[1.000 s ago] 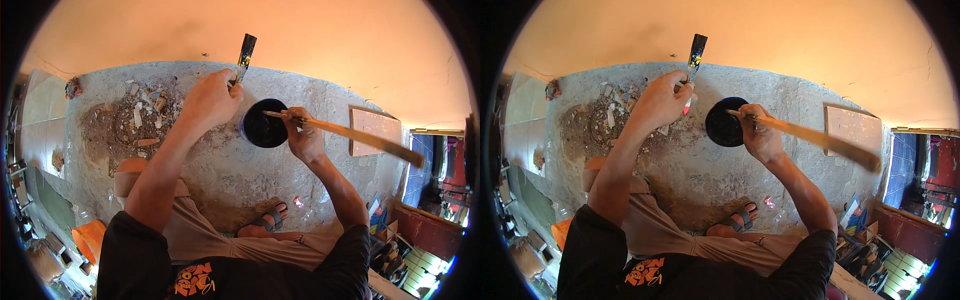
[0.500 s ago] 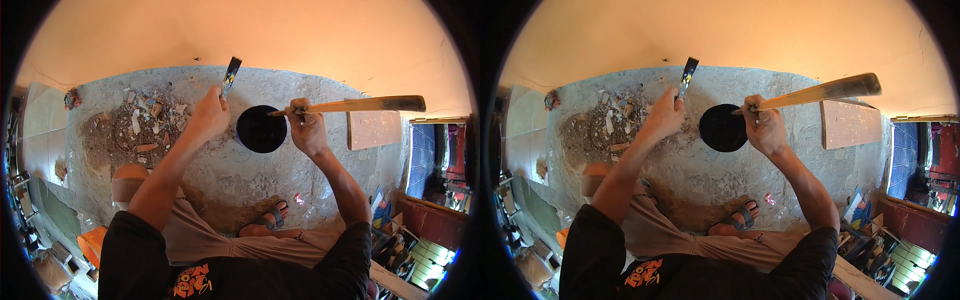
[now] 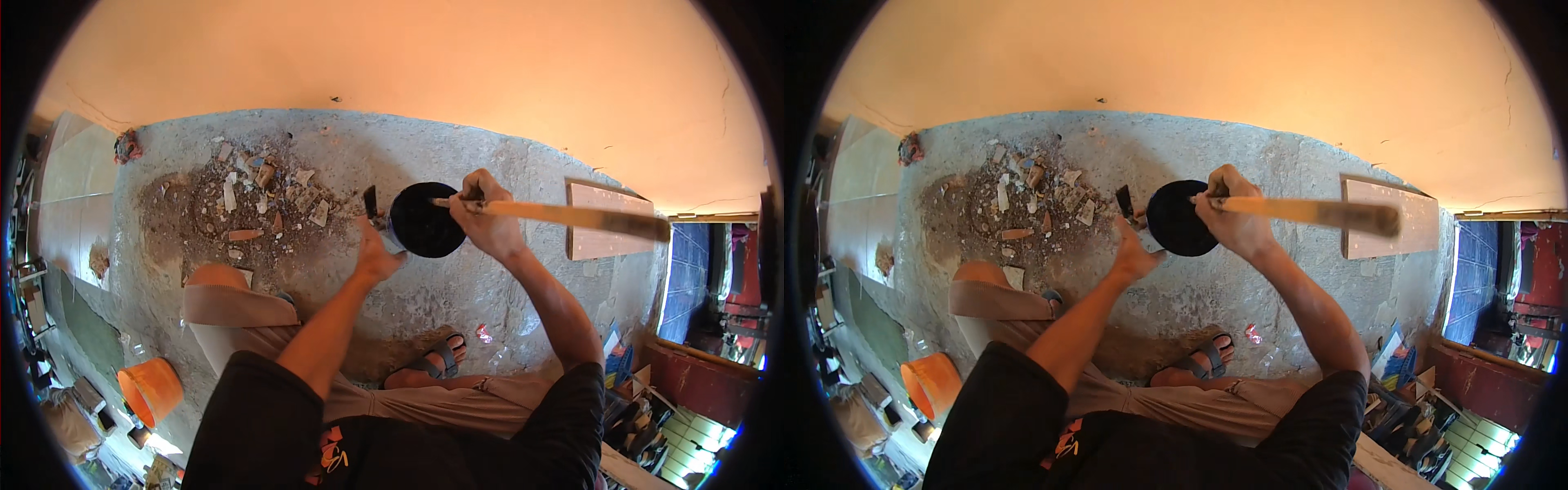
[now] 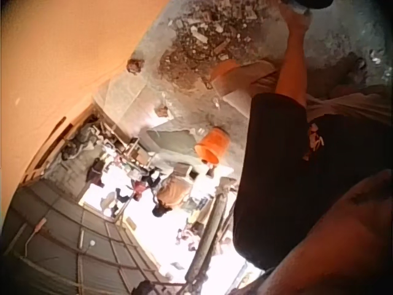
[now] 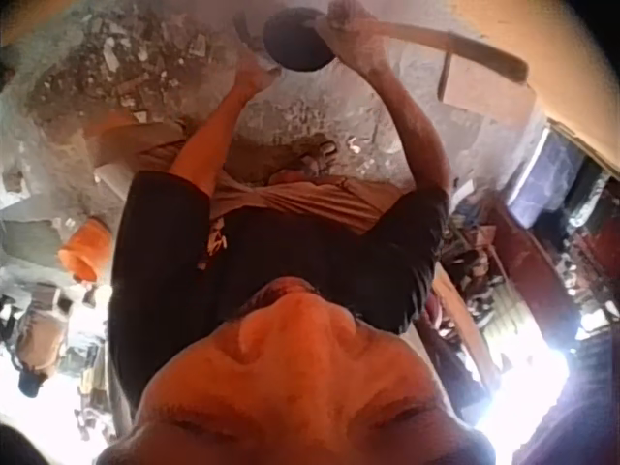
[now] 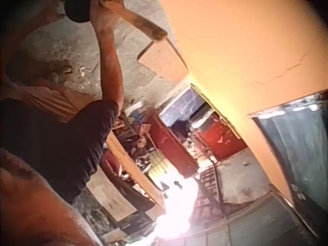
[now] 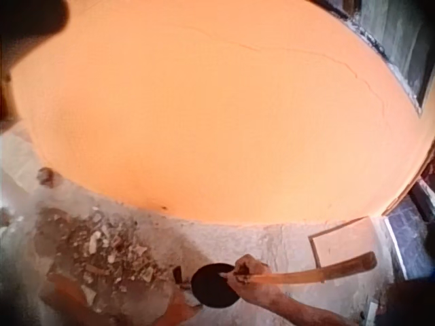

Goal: The person holds a small can of dark paint and stirs the contents with a long wooden stick by hand.

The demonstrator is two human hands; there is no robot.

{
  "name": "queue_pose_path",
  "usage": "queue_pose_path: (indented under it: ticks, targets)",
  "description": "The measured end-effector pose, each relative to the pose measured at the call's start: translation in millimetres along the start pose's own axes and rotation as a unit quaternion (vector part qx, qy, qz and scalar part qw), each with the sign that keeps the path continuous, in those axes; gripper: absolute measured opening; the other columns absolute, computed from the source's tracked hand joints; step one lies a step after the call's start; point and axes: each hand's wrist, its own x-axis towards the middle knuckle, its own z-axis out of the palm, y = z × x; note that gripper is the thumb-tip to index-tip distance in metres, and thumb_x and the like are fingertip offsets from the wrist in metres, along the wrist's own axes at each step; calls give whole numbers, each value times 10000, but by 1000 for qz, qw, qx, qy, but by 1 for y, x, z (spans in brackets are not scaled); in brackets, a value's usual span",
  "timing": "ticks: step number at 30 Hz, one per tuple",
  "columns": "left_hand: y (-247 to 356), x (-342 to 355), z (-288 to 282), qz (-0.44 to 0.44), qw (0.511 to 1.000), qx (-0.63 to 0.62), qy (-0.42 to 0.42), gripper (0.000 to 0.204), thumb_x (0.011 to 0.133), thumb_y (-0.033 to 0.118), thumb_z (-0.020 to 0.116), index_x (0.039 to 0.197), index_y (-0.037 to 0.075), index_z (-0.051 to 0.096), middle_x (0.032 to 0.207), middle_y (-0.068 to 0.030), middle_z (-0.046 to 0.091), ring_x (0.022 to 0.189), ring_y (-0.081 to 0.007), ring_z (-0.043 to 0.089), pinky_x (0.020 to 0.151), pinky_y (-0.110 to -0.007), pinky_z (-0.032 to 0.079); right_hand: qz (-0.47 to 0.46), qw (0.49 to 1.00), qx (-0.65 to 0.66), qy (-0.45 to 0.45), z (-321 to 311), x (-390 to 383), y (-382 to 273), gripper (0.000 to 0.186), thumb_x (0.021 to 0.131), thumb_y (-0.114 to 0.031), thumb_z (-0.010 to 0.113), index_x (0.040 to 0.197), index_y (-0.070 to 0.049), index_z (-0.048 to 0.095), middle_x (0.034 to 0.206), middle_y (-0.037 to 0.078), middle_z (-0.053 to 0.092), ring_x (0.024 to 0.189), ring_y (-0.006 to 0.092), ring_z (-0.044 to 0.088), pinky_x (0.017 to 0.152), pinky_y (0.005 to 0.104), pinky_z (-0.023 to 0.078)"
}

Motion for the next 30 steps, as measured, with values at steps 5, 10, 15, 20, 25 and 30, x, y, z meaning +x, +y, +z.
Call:
queue_pose_path:
  ticks: [5, 10, 15, 20, 25, 30]
  targets:
    - [-27, -25, 43, -22, 996, -2, 87, 1255, 624, 161, 914, 1482, -71, 28, 1473, -224, 342, 1364, -332, 391, 1145, -406, 322, -42, 981, -185, -35, -16, 17, 5, 198, 859, -165, 688, 766, -10, 607, 677, 180, 637, 600, 363, 653, 569, 440, 534]
    - [-9, -33, 52, 54, 989, 44, 129, 1277, 582, 119, 949, 1482, -14, 53, 1473, -157, 339, 1299, -286, 466, 1109, -394, 400, -49, 948, -310, -49, -23, -18, 1, 316, 878, -238, 665, 627, -60, 595, 585, 163, 606, 550, 381, 629, 540, 458, 521]
    - [-22, -21, 61, 17, 962, -267, 61, 1320, 543, 123, 954, 1506, -33, 66, 1502, -174, 312, 1364, -280, 395, 1159, -400, 322, -23, 979, -152, -135, -3, -34, -8, 241, 910, -197, 631, 715, -58, 601, 647, 171, 624, 618, 404, 640, 590, 501, 515]
    - [-17, -14, 71, 53, 964, -238, 108, 1302, 530, 100, 953, 1510, 68, 96, 1443, -140, 354, 1315, -262, 442, 1105, -408, 420, -57, 964, -189, -180, 9, -19, 9, 147, 943, -103, 580, 824, -31, 628, 765, 120, 629, 659, 345, 649, 567, 419, 507]
    - [-6, -9, 67, 58, 929, -346, 113, 1254, 558, 77, 941, 1519, 139, 138, 1436, -119, 377, 1301, -256, 461, 1037, -473, 507, 43, 982, -170, -69, -2, -24, 0, 250, 928, -183, 618, 728, -36, 583, 654, 186, 603, 598, 417, 613, 544, 459, 483]
    - [25, 4, 48, -235, 483, -838, -93, 1189, 592, -18, 904, 1517, 194, 188, 1433, -127, 422, 1295, -267, 496, 1024, -502, 530, 22, 968, -198, -151, -15, -50, 12, 182, 951, -120, 571, 812, -15, 625, 742, 144, 638, 601, 352, 639, 550, 434, 502]
